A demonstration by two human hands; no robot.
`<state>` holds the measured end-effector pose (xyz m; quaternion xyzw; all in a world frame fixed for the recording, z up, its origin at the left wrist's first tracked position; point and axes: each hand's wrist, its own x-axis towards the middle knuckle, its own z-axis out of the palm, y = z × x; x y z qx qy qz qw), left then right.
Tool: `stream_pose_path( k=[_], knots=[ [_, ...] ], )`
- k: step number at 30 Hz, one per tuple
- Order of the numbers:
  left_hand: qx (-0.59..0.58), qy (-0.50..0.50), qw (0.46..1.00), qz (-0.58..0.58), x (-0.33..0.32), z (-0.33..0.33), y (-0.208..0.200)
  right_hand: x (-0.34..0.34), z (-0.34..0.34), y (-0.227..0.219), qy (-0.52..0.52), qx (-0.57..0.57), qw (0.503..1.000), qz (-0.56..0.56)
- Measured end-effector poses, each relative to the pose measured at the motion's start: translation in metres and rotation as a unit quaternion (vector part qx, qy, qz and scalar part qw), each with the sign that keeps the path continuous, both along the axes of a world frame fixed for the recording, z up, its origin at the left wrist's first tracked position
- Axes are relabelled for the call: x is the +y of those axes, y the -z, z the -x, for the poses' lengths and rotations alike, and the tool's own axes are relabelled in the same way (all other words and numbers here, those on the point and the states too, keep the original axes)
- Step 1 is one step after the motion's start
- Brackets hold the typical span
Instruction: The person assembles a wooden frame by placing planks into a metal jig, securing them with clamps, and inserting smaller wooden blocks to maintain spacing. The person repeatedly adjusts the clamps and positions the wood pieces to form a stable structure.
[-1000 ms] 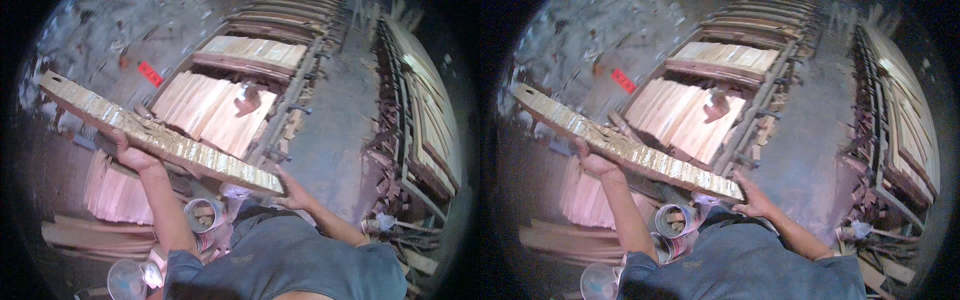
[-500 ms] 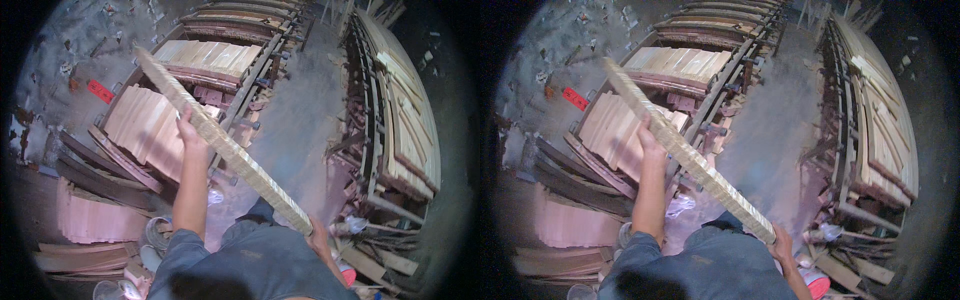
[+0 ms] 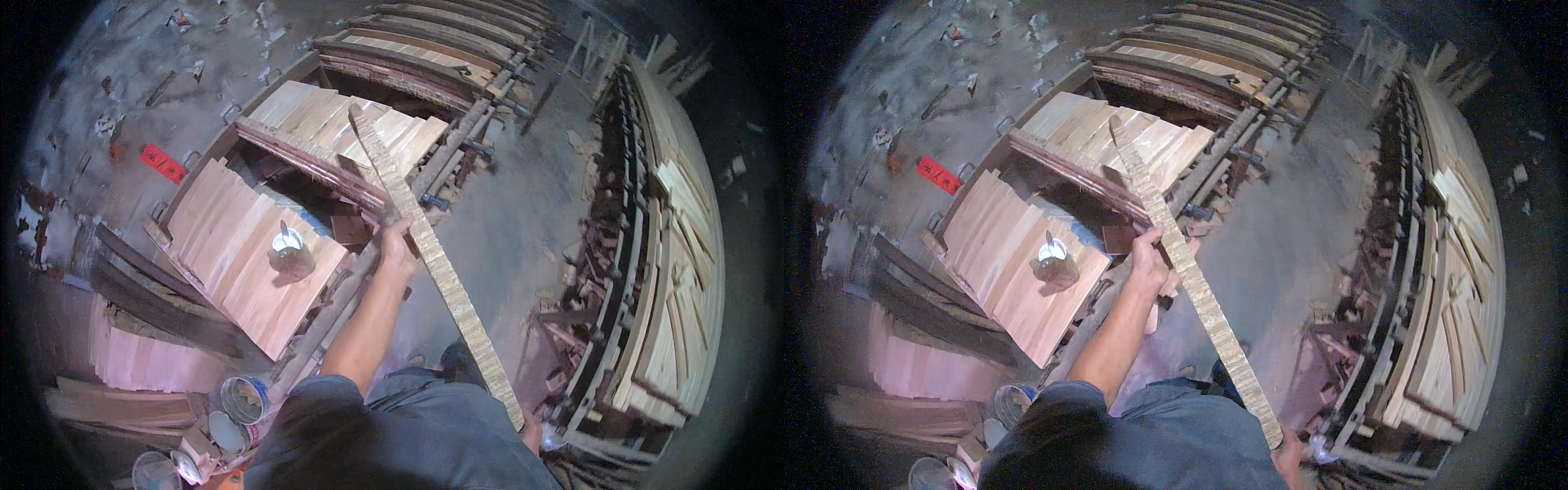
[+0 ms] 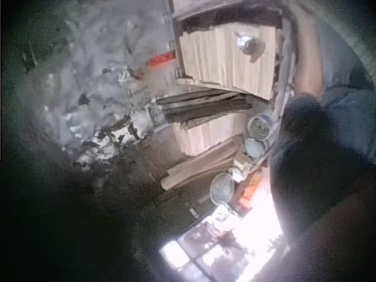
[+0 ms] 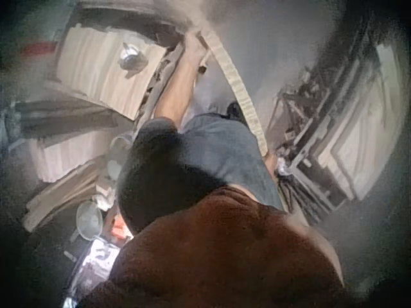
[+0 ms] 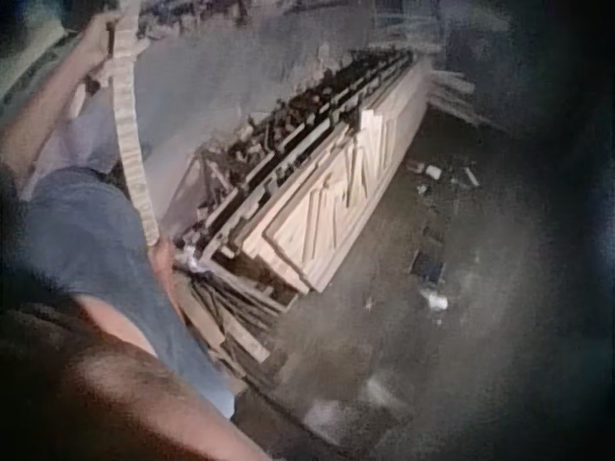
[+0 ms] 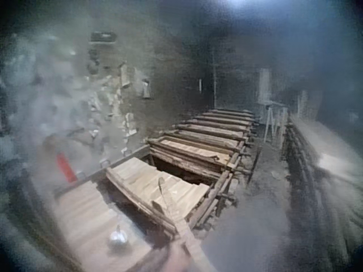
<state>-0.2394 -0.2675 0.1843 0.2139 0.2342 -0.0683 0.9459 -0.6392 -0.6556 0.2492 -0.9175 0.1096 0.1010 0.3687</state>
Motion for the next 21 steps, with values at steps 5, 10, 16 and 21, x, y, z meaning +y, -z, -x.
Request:
stream_pose_path(
  k=[5,10,16,21],
  knots=[
    [-0.103,-0.102,0.989,-0.035,0.012,-0.078,-0.069,-0.005,-0.160,-0.006,-0.026,0.027,0.992,-0.117],
    [-0.089,-0.275,0.941,-0.178,0.033,-0.156,-0.126,0.014,-0.396,-0.032,-0.196,0.161,0.964,-0.085],
    [-0.073,-0.195,0.837,-0.506,0.068,-0.065,-0.075,0.137,-0.657,-0.031,-0.246,0.114,0.952,-0.143],
    [0.096,-0.311,0.843,-0.429,0.019,0.053,0.008,0.251,-0.825,0.018,-0.276,0.071,0.947,-0.151]
  ],
)
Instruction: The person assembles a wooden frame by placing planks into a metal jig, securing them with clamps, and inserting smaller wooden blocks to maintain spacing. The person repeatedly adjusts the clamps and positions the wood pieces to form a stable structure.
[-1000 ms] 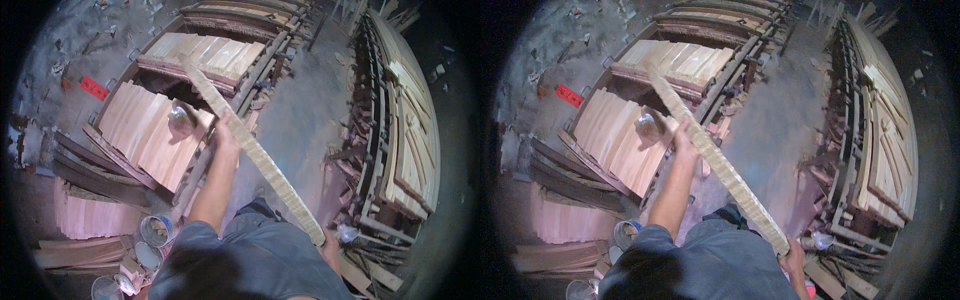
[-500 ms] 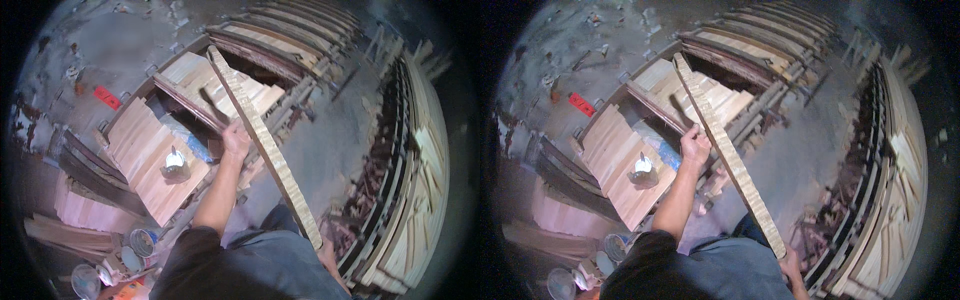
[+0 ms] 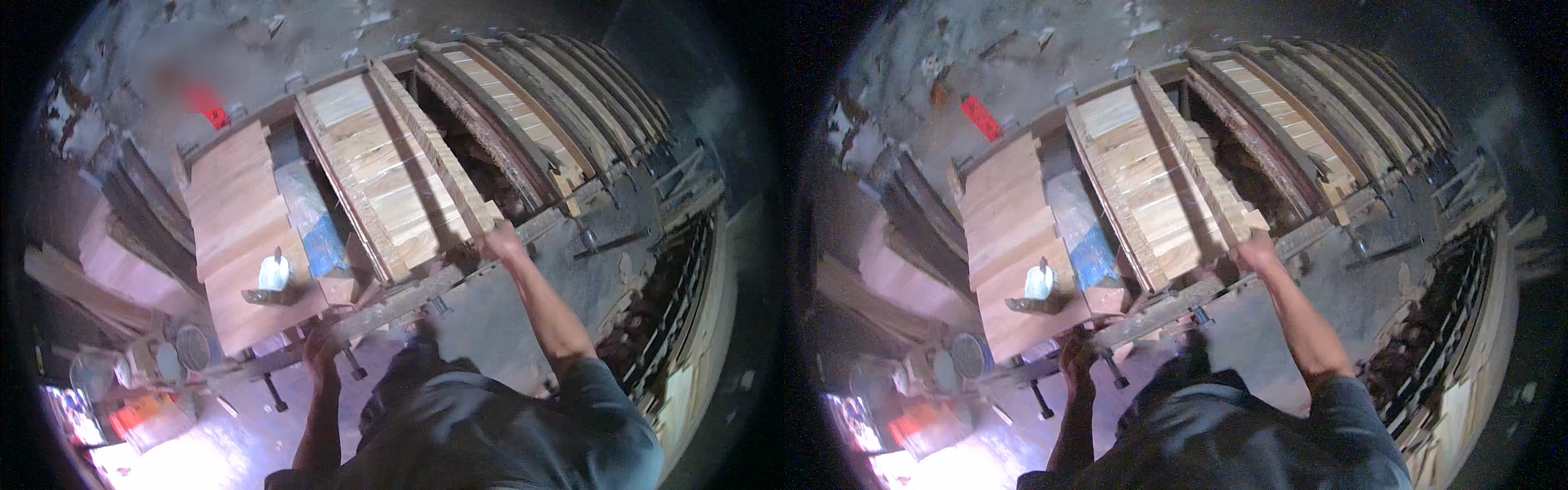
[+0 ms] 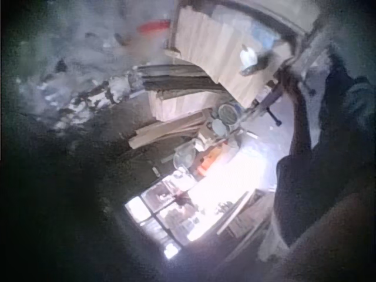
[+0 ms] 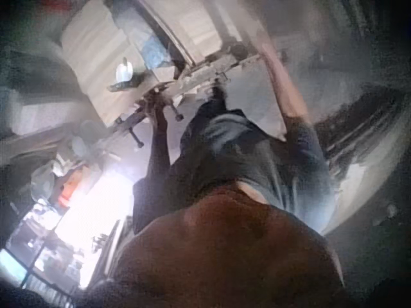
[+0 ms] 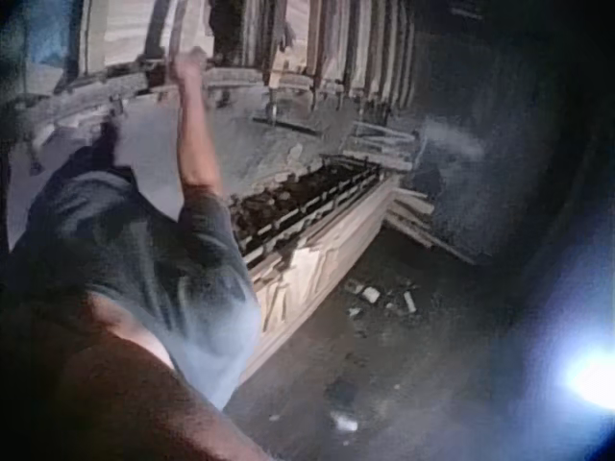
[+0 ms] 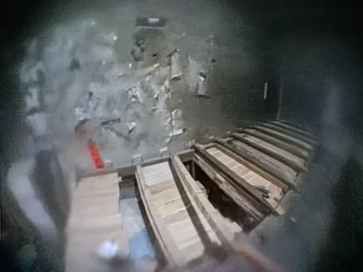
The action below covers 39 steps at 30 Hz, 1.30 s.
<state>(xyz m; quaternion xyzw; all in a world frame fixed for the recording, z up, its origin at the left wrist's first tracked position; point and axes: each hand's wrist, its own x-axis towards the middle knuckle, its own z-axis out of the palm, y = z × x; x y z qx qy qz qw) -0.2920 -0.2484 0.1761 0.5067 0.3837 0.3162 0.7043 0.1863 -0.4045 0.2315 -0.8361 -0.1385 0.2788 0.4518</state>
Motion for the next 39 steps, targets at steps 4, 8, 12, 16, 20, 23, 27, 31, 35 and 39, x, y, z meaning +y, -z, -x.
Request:
stream_pose_path(
  k=[4,8,12,16,20,23,27,31,35,39],
  knots=[
    [0.128,-0.161,0.972,0.113,-0.084,0.032,0.020,0.059,-0.057,0.022,-0.030,-0.157,0.974,0.160],
    [0.176,-0.269,0.938,0.128,-0.140,0.037,0.028,0.076,-0.098,0.082,-0.080,-0.129,0.973,0.175],
    [0.153,-0.350,0.920,0.089,-0.194,0.022,0.042,0.075,-0.107,0.079,-0.199,-0.090,0.935,0.280],
    [0.201,-0.345,0.912,0.092,-0.224,-0.035,0.009,0.073,-0.135,0.103,-0.294,-0.116,0.885,0.342],
    [0.208,-0.341,0.910,0.108,-0.280,-0.081,0.016,0.075,-0.139,0.100,-0.311,-0.129,0.882,0.330],
    [0.244,-0.305,0.912,0.123,-0.305,-0.114,0.007,0.067,-0.150,0.126,-0.296,-0.129,0.895,0.309],
    [0.242,-0.331,0.897,0.164,-0.333,-0.127,0.010,0.053,-0.158,0.136,-0.317,-0.154,0.905,0.239],
    [0.210,-0.377,0.891,0.140,-0.369,-0.109,0.024,0.057,-0.146,0.099,-0.386,-0.160,0.879,0.230],
    [0.239,-0.399,0.876,0.128,-0.363,-0.112,0.008,0.052,-0.165,0.203,-0.309,-0.269,0.897,0.166],
    [0.303,-0.383,0.862,0.138,-0.365,-0.113,-0.015,0.040,-0.187,0.233,-0.211,0.159,0.963,-0.062]
  ],
)
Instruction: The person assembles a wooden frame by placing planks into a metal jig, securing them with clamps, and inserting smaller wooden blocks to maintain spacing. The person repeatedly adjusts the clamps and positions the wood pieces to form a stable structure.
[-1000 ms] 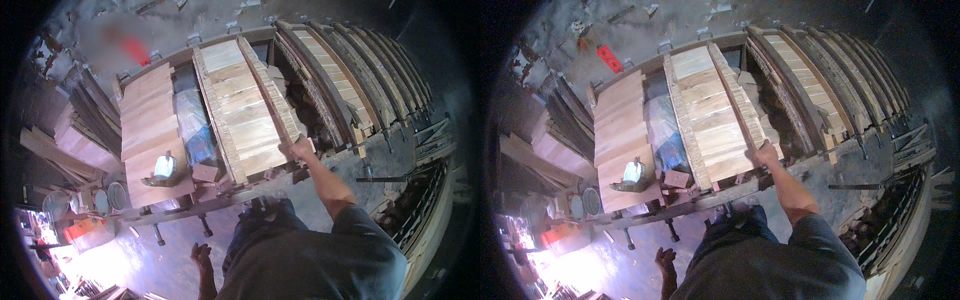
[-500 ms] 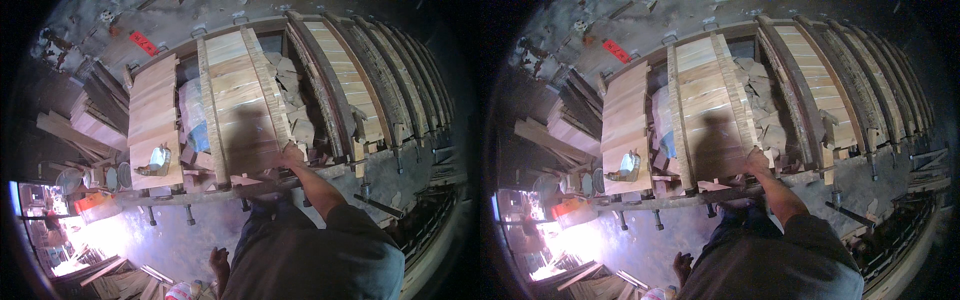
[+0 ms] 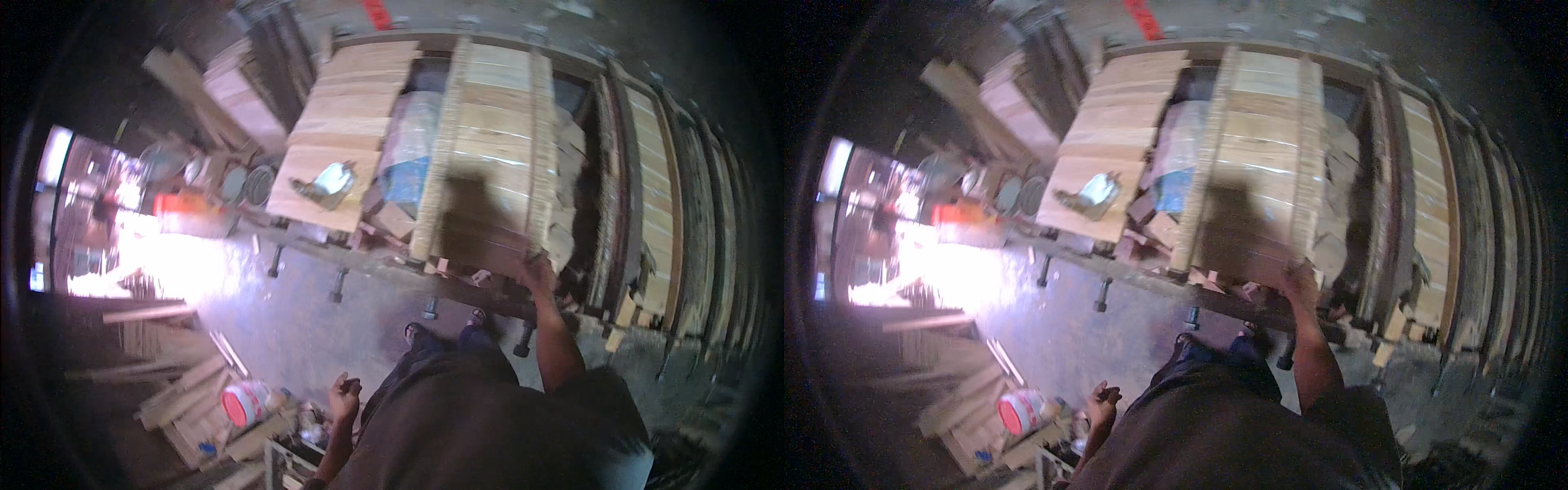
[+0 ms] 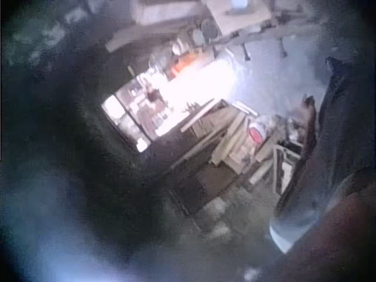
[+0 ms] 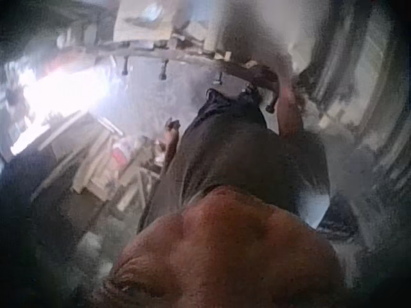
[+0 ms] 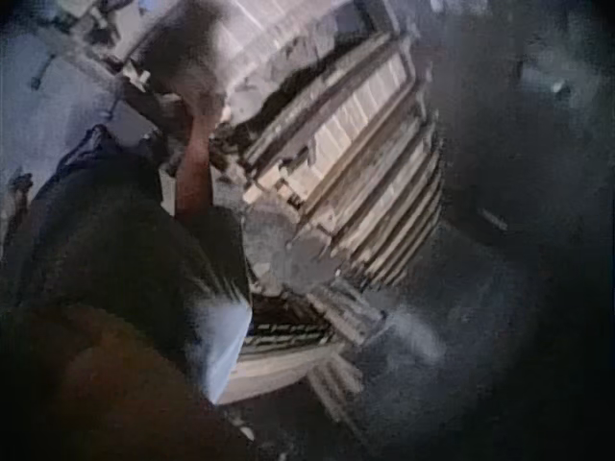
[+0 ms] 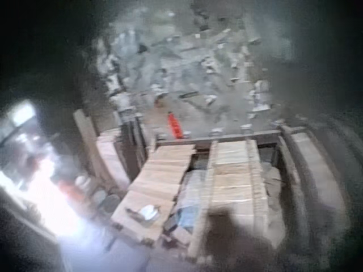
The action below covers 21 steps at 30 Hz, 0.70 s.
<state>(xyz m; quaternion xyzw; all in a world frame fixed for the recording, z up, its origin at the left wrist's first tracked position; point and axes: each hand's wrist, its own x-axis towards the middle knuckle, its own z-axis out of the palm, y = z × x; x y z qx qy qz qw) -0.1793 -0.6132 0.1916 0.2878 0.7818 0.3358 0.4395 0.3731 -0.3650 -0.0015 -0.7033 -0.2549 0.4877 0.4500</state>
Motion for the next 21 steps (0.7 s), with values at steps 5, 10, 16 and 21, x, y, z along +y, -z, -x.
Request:
stream_pose_path(
  k=[5,10,16,21],
  knots=[
    [0.011,-0.026,0.997,0.069,-0.049,0.027,0.033,-0.022,0.065,-0.169,-0.045,-0.380,0.915,0.126],
    [0.033,0.055,0.989,0.135,-0.059,0.069,0.048,-0.049,0.094,-0.151,-0.014,-0.477,0.878,-0.038],
    [0.040,0.094,0.987,0.120,-0.094,0.188,0.130,-0.043,0.214,-0.143,-0.057,-0.424,0.883,-0.193],
    [-0.013,-0.113,0.990,0.084,-0.136,0.304,0.166,-0.054,0.395,-0.203,-0.273,-0.412,0.850,-0.180]
  ],
)
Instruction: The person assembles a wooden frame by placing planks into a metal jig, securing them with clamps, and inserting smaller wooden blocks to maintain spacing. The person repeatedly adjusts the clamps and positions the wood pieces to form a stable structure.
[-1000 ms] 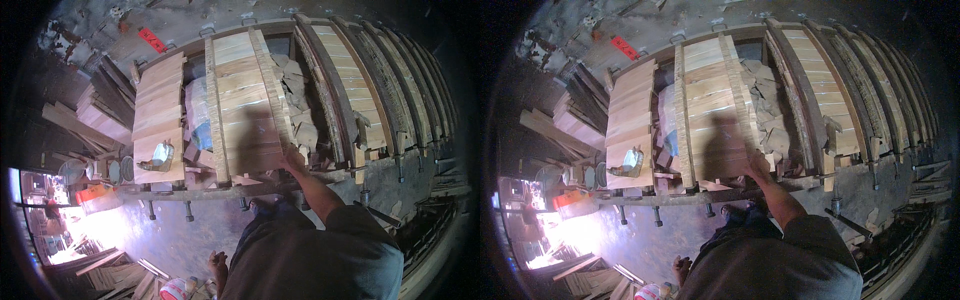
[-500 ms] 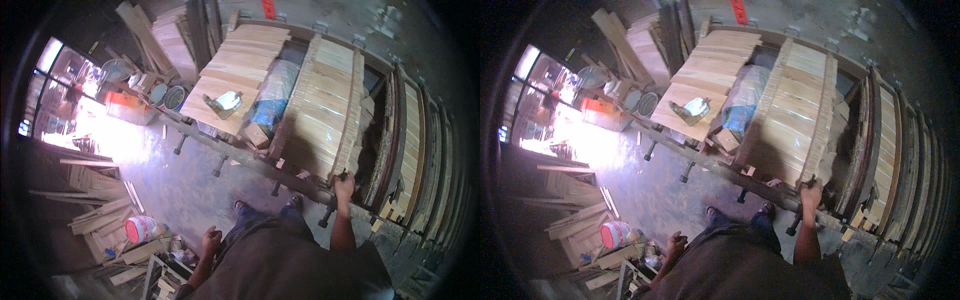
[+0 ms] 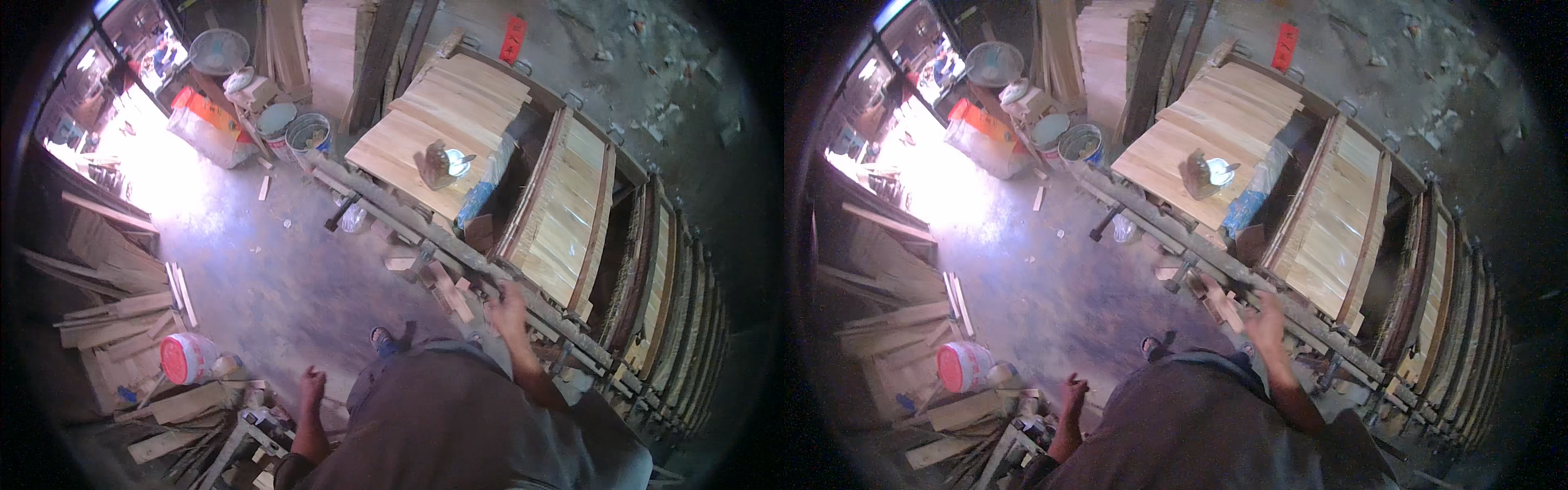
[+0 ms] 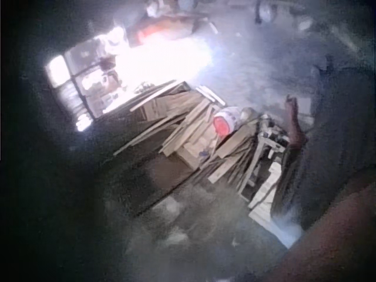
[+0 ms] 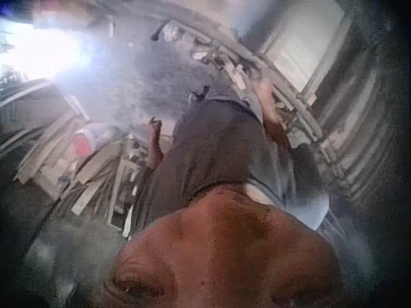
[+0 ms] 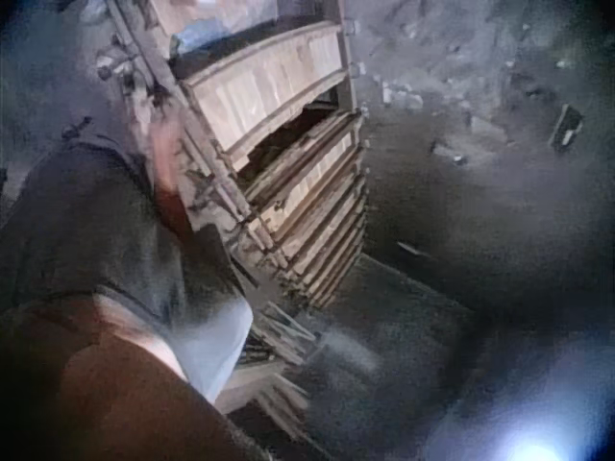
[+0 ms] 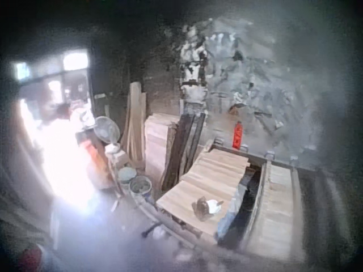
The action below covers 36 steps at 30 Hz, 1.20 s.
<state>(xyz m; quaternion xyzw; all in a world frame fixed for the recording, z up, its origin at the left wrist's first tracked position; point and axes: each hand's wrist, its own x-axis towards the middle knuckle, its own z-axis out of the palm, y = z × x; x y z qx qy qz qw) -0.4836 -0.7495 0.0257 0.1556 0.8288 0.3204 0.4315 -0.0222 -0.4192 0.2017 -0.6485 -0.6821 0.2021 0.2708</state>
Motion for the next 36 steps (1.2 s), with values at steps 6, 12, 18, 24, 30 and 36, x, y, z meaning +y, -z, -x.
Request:
stream_pose_path(
  k=[6,12,18,24,30,36],
  knots=[
    [0.024,-0.234,0.970,-0.059,-0.052,0.076,-0.033,0.016,0.151,-0.004,-0.247,0.014,0.968,0.036],
    [0.031,-0.250,0.966,-0.053,-0.061,0.086,-0.033,0.033,0.260,0.015,-0.323,-0.029,0.943,0.077],
    [-0.041,-0.193,0.980,-0.014,0.021,0.095,-0.072,0.042,0.350,0.046,-0.384,-0.043,0.907,0.165],
    [-0.050,-0.132,0.989,0.033,0.000,0.218,-0.028,0.099,0.463,0.079,-0.435,-0.037,0.875,0.210],
    [-0.037,-0.323,0.936,0.137,0.033,0.369,-0.074,0.220,0.570,0.032,-0.367,0.000,0.915,0.166],
    [-0.093,-0.205,0.972,0.064,0.126,0.495,-0.041,0.321,0.605,0.024,-0.261,0.004,0.959,0.114]
  ],
)
